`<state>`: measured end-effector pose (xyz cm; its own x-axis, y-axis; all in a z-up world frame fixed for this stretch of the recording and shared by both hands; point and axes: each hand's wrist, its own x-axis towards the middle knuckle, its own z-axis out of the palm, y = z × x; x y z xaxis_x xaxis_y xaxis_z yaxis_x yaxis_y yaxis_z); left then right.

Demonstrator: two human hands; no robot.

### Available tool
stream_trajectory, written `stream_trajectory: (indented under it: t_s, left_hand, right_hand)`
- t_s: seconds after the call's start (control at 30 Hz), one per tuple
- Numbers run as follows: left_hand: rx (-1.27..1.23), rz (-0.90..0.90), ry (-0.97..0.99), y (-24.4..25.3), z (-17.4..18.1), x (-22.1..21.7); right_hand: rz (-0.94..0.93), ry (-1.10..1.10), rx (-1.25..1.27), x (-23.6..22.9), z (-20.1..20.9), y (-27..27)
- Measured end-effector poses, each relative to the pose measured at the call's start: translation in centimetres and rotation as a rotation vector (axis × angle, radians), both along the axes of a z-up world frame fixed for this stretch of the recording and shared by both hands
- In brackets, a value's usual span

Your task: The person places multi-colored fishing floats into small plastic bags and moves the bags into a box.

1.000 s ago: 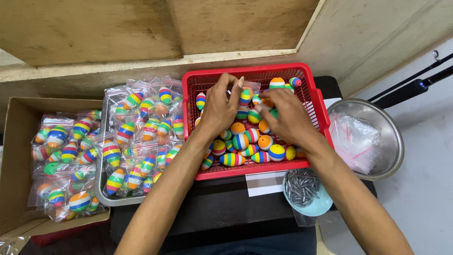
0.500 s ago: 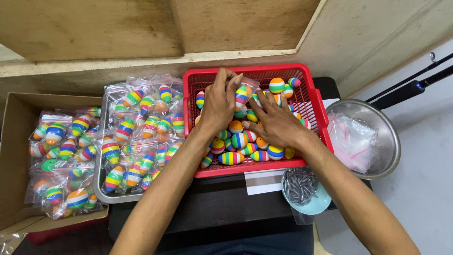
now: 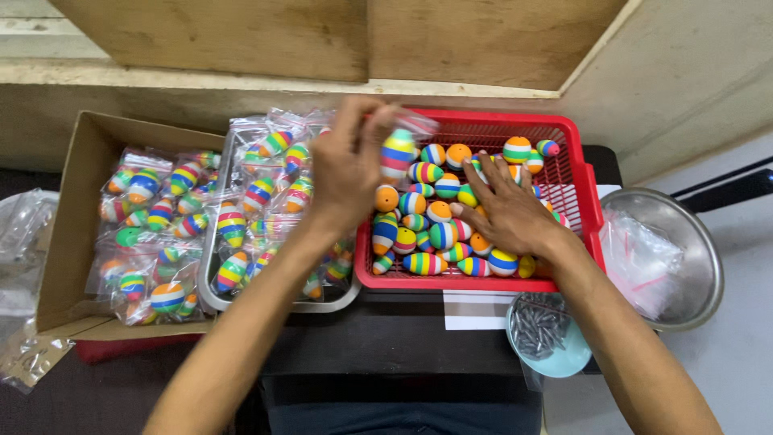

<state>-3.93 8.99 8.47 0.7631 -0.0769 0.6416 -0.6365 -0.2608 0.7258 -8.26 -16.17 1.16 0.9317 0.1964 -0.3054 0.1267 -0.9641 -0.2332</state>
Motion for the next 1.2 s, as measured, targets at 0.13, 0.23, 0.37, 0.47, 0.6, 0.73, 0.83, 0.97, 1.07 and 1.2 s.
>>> stream_trajectory:
  t_s: [0.13, 0.23, 0.37, 0.47, 0.6, 0.73, 0.83, 0.97, 1.07, 1.2]
  left_hand:
    - [0.023, 0.085, 0.000, 7.9, 0.1, 1.0]
    - [0.170, 0.255, -0.126, 14.4, -1.0, 2.8]
    - [0.320, 0.498, -0.080, 22.6, -4.7, 5.8]
    - [0.154, 0.609, 0.207, 25.8, -7.3, 7.3]
    - [-0.331, 0.524, 0.645, 28.0, -11.0, 8.6]
    - [-0.312, 0.531, 0.724, 27.5, -10.2, 6.5]
    - [-0.119, 0.547, 0.595, 26.1, -9.1, 5.0]
    - [0.479, 0.576, 0.122, 26.3, -9.9, 5.1]
    - [0.652, 0.447, 0.267, 25.6, -9.2, 5.2]
    - [0.772, 0.369, 0.444, 25.6, -9.6, 5.7]
  right_hand:
    - [0.009, -0.006, -0.023, -0.5, 0.3, 0.4]
    - [-0.006, 0.001, -0.017, -0.2, 1.0, 0.9]
    - [-0.038, 0.051, -0.022, 0.3, 0.4, 0.8]
    - [-0.030, 0.026, -0.029, 0.3, 0.3, 0.9]
    - [-0.028, 0.006, -0.009, 0.2, 0.1, 0.7]
    - [-0.016, -0.014, -0.004, 0.3, -0.3, 0.6]
    - [0.016, -0.052, -0.027, 0.4, -0.2, 0.5]
    - [-0.026, 0.004, -0.002, 0.2, 0.0, 0.7]
    - [-0.028, -0.003, 0.001, 0.3, 0.1, 0.7]
    - [-0.003, -0.038, -0.006, 0.2, -0.2, 0.5]
